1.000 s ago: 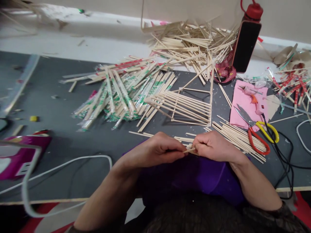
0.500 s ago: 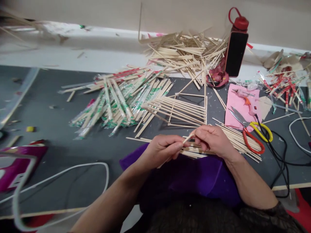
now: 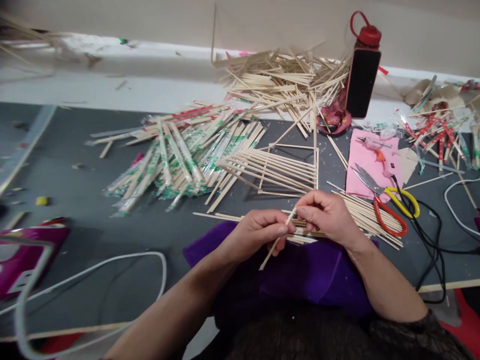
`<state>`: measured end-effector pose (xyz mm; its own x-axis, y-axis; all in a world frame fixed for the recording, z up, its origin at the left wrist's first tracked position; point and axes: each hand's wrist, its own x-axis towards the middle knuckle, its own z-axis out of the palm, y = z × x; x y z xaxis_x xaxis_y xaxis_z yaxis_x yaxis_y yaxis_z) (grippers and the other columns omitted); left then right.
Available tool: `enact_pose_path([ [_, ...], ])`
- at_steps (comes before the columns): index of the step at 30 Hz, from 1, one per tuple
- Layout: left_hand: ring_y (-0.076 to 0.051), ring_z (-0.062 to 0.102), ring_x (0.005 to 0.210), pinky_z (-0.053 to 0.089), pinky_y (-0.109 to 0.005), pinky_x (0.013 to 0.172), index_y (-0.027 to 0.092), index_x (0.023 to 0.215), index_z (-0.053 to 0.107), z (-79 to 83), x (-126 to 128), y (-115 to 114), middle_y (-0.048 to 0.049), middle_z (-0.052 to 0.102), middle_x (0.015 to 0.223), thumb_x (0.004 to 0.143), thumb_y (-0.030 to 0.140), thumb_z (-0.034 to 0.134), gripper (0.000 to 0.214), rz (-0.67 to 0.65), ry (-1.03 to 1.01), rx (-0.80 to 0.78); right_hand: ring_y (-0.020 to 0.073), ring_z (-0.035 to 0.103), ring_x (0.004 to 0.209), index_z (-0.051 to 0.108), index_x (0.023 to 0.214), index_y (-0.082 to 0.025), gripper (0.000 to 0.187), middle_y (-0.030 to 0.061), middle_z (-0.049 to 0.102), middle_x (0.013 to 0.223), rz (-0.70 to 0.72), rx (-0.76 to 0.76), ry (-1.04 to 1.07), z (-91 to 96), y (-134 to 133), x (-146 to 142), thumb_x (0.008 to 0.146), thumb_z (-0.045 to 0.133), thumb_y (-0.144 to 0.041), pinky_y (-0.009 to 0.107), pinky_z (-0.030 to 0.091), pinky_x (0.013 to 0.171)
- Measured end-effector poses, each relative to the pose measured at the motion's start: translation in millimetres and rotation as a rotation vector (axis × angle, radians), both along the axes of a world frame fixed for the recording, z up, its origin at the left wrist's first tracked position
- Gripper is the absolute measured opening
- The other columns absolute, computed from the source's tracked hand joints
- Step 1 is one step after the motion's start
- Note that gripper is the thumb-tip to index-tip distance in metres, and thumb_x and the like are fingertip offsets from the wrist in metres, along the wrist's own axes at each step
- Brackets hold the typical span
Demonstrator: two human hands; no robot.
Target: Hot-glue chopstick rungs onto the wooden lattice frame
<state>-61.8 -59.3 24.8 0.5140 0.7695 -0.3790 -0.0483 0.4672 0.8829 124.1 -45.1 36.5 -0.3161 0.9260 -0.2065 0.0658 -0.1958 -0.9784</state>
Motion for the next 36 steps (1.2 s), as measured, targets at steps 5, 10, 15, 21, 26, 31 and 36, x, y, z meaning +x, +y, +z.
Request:
enact_pose_path([
  [5,-0.011,0.059,0.044,0.040,-0.018,0.043,0.015,0.067,0.061,-2.0,4.6,-1.1,0.0001,0.064,0.052,0.072,0.040,0.071,0.028,0.035,0.045,0.014,0.0070,0.048,0.049,0.062,0.072,-0.018,0.010,-0.0038,0.058,0.061,-0.089,0.239,-0.195,0.3,-6.7,-7.4,0.080,0.061,-0.025,0.019,0.037,0.047],
  [10,-0.011,0.058,0.046,0.045,-0.019,0.047,0.017,0.065,0.061,-2.8,8.1,-5.8,0.0022,0.063,0.052,0.076,0.033,0.068,0.021,0.132,0.233,0.170,0.0081,0.048,0.051,0.058,0.067,-0.019,0.011,-0.0037,0.057,0.059,-0.190,0.414,-0.335,-0.3,-9.4,-14.0,0.079,0.057,-0.020,0.020,0.037,0.049],
  [15,-0.010,0.057,0.048,0.043,-0.017,0.048,0.018,0.063,0.061,-4.2,10.5,-8.7,0.0040,0.060,0.049,0.076,0.028,0.066,0.018,0.188,0.370,0.313,0.0089,0.048,0.050,0.053,0.064,-0.020,0.016,-0.0026,0.055,0.057,-0.248,0.691,-0.545,-2.5,-11.8,-17.4,0.079,0.053,-0.016,0.022,0.037,0.050],
  [21,-0.010,0.058,0.042,0.042,-0.018,0.042,0.016,0.069,0.057,0.2,12.2,-12.6,0.0018,0.063,0.053,0.080,0.047,0.064,0.033,0.086,0.007,0.039,0.0115,0.055,0.056,0.054,0.067,-0.021,0.017,0.0002,0.061,0.059,-0.161,1.041,-0.669,-4.0,-6.3,-8.4,0.081,0.052,-0.011,0.024,0.038,0.052],
  [26,-0.010,0.057,0.041,0.040,-0.018,0.040,0.014,0.069,0.058,0.8,12.5,-8.8,0.0009,0.062,0.053,0.076,0.051,0.068,0.039,0.125,-0.085,-0.041,0.0121,0.056,0.055,0.055,0.066,-0.022,0.018,0.0003,0.062,0.060,-0.055,1.065,-0.604,6.0,-16.8,-10.9,0.081,0.052,-0.013,0.025,0.040,0.052],
  [31,-0.009,0.054,0.037,0.038,-0.017,0.038,0.014,0.078,0.059,-0.6,7.6,-2.1,0.0034,0.061,0.051,0.072,0.050,0.072,0.039,0.255,-0.091,-0.084,0.0119,0.055,0.059,0.053,0.071,-0.023,0.016,-0.0002,0.062,0.066,0.091,0.974,-0.364,22.2,-31.9,-11.7,0.079,0.052,-0.009,0.025,0.043,0.057],
  [36,-0.012,0.060,0.041,0.040,-0.019,0.038,0.013,0.081,0.061,-0.4,6.8,-4.5,0.0005,0.064,0.055,0.076,0.049,0.068,0.037,0.089,-0.172,-0.128,0.0101,0.046,0.051,0.050,0.071,-0.021,0.019,-0.0023,0.049,0.063,-0.133,0.374,-0.095,10.8,-11.9,5.7,0.089,0.046,-0.024,0.024,0.037,0.049],
])
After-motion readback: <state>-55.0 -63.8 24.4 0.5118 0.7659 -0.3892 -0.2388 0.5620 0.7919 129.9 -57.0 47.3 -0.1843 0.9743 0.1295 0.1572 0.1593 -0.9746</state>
